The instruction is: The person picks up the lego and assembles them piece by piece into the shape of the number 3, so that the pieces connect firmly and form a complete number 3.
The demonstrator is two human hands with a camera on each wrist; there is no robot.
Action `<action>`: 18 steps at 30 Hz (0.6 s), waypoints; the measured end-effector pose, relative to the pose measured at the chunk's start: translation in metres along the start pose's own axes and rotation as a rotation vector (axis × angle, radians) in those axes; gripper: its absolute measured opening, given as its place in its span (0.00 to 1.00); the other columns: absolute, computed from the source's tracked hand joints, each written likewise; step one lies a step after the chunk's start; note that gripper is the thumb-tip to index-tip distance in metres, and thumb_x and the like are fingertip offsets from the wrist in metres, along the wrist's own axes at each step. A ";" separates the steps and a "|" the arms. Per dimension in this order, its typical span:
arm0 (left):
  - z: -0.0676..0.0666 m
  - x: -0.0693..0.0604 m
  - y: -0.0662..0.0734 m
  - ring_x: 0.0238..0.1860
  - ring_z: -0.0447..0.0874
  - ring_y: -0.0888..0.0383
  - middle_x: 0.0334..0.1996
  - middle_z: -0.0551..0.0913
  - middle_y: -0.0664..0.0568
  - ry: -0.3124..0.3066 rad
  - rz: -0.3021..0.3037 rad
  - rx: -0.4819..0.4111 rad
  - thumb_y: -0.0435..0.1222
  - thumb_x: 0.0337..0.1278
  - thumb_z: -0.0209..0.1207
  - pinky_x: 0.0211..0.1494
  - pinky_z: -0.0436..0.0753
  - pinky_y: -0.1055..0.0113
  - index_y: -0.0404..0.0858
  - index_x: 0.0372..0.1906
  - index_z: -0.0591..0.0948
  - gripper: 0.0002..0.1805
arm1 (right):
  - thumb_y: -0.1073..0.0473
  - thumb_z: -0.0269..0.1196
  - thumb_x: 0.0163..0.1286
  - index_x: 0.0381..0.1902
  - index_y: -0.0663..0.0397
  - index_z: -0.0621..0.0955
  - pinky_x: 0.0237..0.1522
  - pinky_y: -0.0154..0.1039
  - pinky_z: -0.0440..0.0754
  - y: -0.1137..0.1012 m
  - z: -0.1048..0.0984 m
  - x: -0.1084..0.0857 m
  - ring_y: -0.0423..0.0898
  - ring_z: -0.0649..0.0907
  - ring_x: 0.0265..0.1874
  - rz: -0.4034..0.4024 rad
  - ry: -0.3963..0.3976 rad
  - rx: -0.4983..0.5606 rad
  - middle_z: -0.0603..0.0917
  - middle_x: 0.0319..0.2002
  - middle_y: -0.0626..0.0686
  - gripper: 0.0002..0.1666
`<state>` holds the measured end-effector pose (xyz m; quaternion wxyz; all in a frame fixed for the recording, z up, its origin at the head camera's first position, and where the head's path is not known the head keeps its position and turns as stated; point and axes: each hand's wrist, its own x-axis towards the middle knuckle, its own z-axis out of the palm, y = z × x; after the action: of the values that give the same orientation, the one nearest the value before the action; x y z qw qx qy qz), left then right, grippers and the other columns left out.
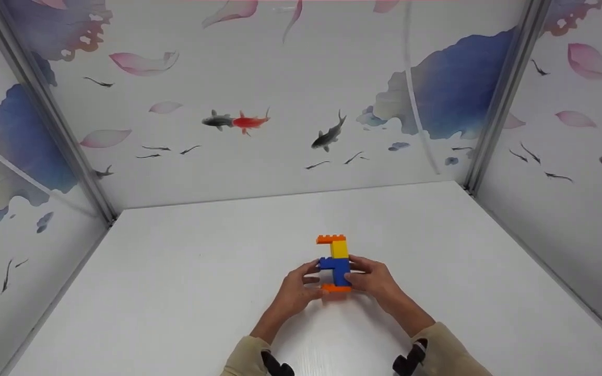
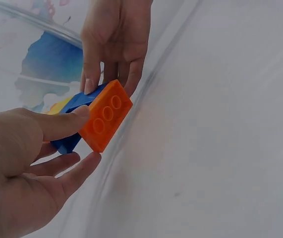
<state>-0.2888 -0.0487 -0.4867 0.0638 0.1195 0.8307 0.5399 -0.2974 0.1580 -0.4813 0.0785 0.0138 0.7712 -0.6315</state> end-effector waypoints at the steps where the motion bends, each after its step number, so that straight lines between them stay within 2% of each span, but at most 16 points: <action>1: 0.001 0.000 0.000 0.63 0.80 0.43 0.66 0.76 0.40 0.001 -0.006 -0.002 0.29 0.59 0.66 0.60 0.83 0.51 0.39 0.74 0.67 0.37 | 0.64 0.65 0.69 0.72 0.53 0.71 0.58 0.47 0.84 0.000 0.000 0.000 0.56 0.83 0.58 0.008 -0.003 -0.003 0.76 0.67 0.63 0.35; 8: -0.001 0.001 0.000 0.62 0.80 0.46 0.67 0.75 0.41 0.010 -0.056 -0.004 0.27 0.61 0.64 0.61 0.83 0.54 0.41 0.74 0.66 0.37 | 0.72 0.64 0.66 0.74 0.53 0.69 0.60 0.48 0.83 -0.001 0.000 0.000 0.58 0.80 0.62 -0.009 -0.056 -0.051 0.74 0.69 0.64 0.39; 18: -0.003 0.000 -0.003 0.61 0.81 0.44 0.68 0.74 0.38 -0.012 -0.024 -0.005 0.29 0.61 0.64 0.62 0.83 0.53 0.38 0.75 0.66 0.37 | 0.74 0.62 0.65 0.74 0.55 0.68 0.61 0.49 0.82 0.002 -0.001 -0.001 0.59 0.79 0.63 -0.026 -0.116 -0.022 0.72 0.71 0.64 0.39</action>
<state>-0.2905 -0.0529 -0.4884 0.0756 0.1128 0.8304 0.5404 -0.2965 0.1594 -0.4831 0.1148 -0.0337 0.7725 -0.6236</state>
